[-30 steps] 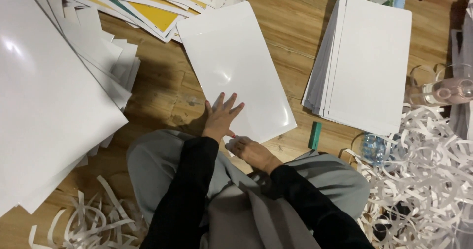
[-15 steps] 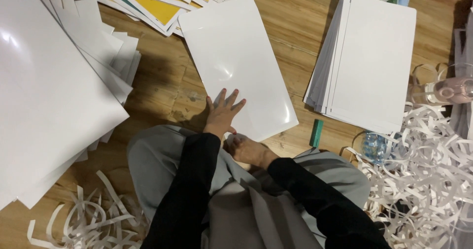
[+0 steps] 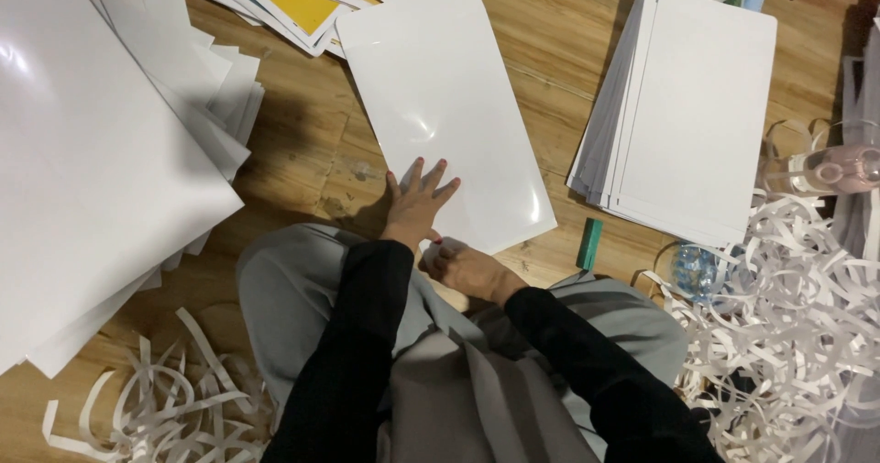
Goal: The person sits on the floor and repeatedly applies glue to the edges of white paper sheets using a green glue stick. They then place the glued sheets onto a stack of papers to their right.
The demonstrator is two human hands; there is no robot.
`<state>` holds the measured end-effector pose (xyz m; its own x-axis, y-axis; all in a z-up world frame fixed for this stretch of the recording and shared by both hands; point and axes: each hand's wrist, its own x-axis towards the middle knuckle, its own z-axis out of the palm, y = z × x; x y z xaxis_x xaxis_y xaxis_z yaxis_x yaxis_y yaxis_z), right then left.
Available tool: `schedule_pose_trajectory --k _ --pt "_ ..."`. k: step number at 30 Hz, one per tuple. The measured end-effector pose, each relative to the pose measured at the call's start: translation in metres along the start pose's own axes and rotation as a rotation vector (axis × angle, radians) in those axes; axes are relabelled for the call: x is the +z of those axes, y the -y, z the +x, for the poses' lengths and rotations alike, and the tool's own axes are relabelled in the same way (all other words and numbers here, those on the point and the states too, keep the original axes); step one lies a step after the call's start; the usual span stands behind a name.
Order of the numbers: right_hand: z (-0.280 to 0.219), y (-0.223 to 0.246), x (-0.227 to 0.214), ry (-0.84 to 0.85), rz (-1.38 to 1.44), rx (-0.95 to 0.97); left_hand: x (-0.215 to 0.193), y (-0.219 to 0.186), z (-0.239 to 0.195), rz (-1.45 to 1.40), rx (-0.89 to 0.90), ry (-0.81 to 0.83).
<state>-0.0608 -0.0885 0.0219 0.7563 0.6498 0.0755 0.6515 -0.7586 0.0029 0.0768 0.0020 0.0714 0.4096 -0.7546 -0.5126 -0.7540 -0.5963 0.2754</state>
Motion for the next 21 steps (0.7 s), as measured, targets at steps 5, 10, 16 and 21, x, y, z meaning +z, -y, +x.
schedule_pose_trajectory --k 5,10,16,21 --pt "0.005 -0.001 -0.023 0.06 0.04 0.058 -0.001 0.0 -0.001 -0.006 0.005 0.01" --pt "0.005 0.006 -0.003 0.086 0.012 0.053 0.0 0.001 -0.002 -0.013 0.001 0.005" --pt "0.007 0.015 0.016 0.059 -0.096 0.037 0.001 -0.001 -0.001 -0.01 -0.004 -0.003" --pt "0.009 0.012 0.0 0.068 -0.054 0.016 0.003 0.0 0.0 -0.009 -0.008 -0.005"
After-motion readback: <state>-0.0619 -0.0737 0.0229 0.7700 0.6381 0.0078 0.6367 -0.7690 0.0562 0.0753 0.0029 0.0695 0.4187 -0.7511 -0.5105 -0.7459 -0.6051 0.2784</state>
